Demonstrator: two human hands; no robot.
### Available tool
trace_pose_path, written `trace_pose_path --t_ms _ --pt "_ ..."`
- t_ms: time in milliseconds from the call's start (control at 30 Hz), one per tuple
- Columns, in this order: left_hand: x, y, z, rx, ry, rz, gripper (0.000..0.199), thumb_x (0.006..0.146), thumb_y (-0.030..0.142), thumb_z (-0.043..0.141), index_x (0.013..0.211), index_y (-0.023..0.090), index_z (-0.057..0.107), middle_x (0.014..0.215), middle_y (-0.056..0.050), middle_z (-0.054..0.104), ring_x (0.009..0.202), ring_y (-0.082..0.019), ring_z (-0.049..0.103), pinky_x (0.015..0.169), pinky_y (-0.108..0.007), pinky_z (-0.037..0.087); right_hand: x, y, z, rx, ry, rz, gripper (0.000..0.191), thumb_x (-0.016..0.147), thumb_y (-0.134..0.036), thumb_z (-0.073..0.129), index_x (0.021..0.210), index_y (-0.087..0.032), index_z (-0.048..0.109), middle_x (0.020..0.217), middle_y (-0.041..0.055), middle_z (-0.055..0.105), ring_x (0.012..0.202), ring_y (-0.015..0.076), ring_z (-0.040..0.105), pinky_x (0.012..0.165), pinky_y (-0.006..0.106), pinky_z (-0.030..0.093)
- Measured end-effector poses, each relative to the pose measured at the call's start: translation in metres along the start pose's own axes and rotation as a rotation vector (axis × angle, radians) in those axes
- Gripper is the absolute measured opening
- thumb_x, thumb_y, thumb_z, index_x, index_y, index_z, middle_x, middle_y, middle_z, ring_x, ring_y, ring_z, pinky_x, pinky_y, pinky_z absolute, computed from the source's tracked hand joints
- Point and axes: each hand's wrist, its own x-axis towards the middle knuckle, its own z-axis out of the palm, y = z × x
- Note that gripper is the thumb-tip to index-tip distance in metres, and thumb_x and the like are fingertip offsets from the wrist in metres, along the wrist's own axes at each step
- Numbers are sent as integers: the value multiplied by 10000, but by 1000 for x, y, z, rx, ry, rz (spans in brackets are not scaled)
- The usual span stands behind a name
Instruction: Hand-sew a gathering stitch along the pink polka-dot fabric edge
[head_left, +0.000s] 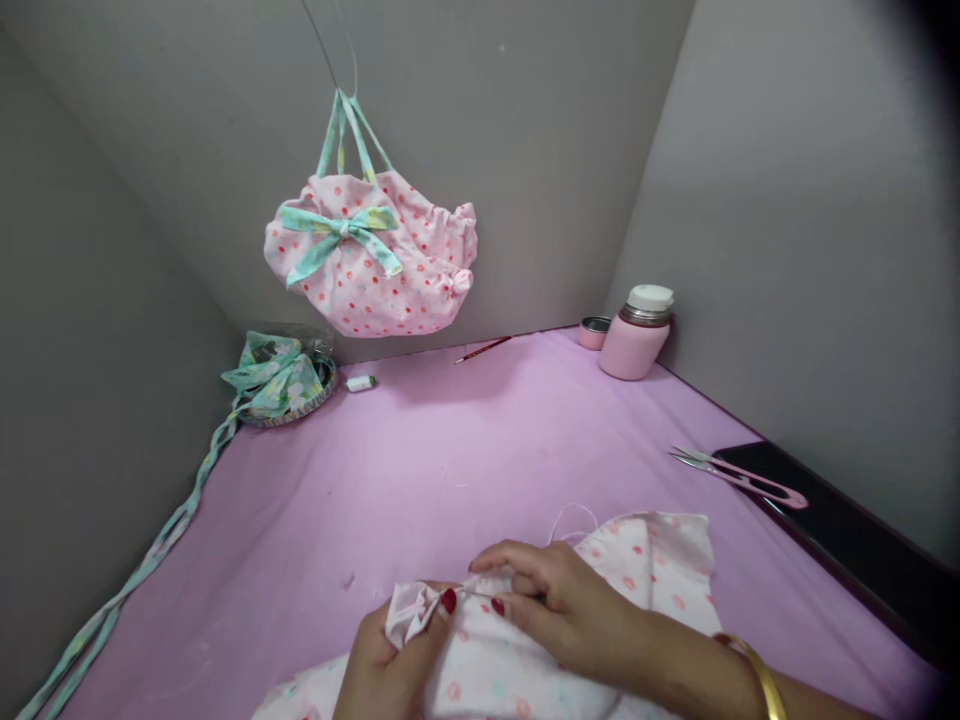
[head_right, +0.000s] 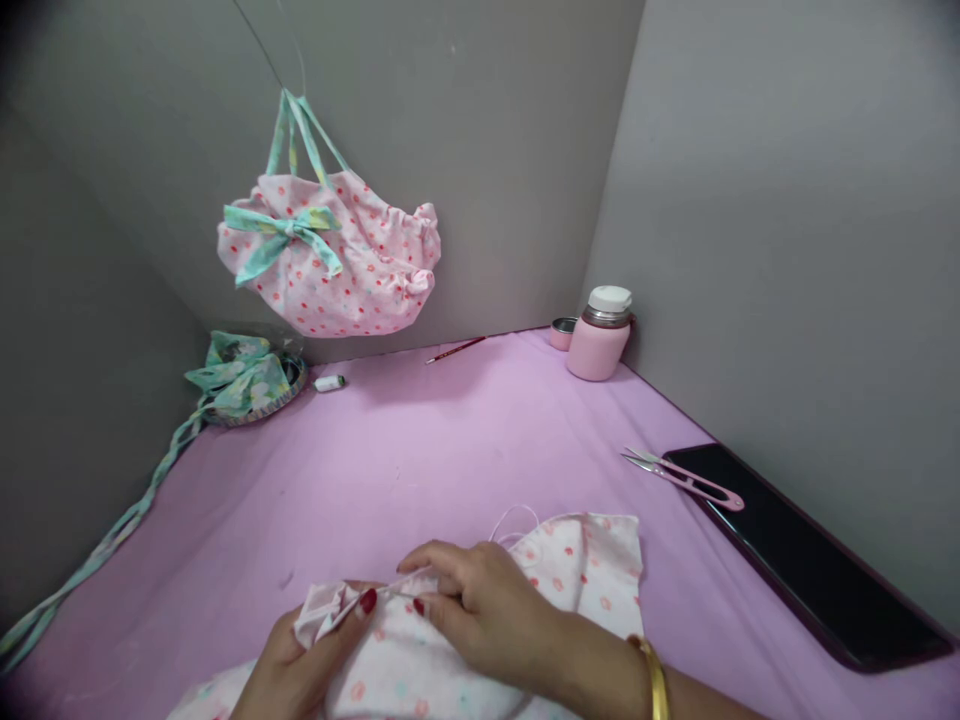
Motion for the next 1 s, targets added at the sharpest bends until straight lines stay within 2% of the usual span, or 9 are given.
trace_pose_path --t_ms 67,100,200,267,400,600,767,900,1000 --pt "-1 1 0 11 0 -1 440 662 512 667 875 127 687 769 -102 693 809 -279 603 669 -310 461 0 1 0 6 -19 11 447 785 -153 516 1228 -207 540 418 -101 350 385 66 292 448 185 279" --pt "-1 1 0 14 -4 1 439 664 511 665 876 127 686 771 -101 692 811 -278 601 669 -307 458 -1 1 -1 13 -31 6 464 794 -157 508 1254 -213 519 429 -96 366 392 66 294 452 185 281" --pt "-1 -1 -1 19 -21 3 433 675 512 655 880 131 684 779 -100 691 801 -266 596 639 -291 449 -1 -2 -4 33 -74 -30 365 831 -193 473 1171 -230 600 589 -31 576 482 83 412 505 190 338" --pt "0 -4 -2 27 -26 10 433 681 513 649 886 133 684 791 -101 690 807 -263 593 631 -284 447 0 -4 -5 43 -95 -25 310 836 -201 467 1082 -226 654 702 -5 641 533 92 457 527 191 355" --pt "2 -7 -3 65 -24 52 415 698 503 639 872 130 689 779 -100 687 790 -251 585 659 -285 445 1 -6 -5 28 -92 34 260 820 -205 490 997 -197 681 581 -27 591 470 82 414 474 186 321" --pt "0 -5 0 43 38 52 355 663 478 680 771 140 678 678 -58 649 627 -188 541 571 -252 416 0 -5 -4 88 -99 3 295 841 -212 462 1049 -215 671 732 -1 668 552 103 504 518 194 368" --pt "-2 -3 2 53 59 71 329 658 471 685 676 144 651 593 -15 572 572 -144 472 527 -222 375 0 -5 -4 65 -110 -21 307 843 -187 451 1059 -206 668 795 15 694 612 112 553 579 198 397" --pt "-3 -3 3 100 67 93 311 671 458 673 661 149 639 568 5 530 550 -127 428 493 -209 333 -1 -6 -4 26 -113 -43 316 839 -159 444 1059 -218 663 802 5 695 613 101 555 588 187 387" --pt "-4 -3 5 158 92 134 299 676 441 667 621 151 620 546 19 489 531 -116 382 478 -207 306 0 -6 -3 -15 -92 -50 297 827 -164 458 1020 -214 679 715 -6 671 551 87 508 549 183 362"
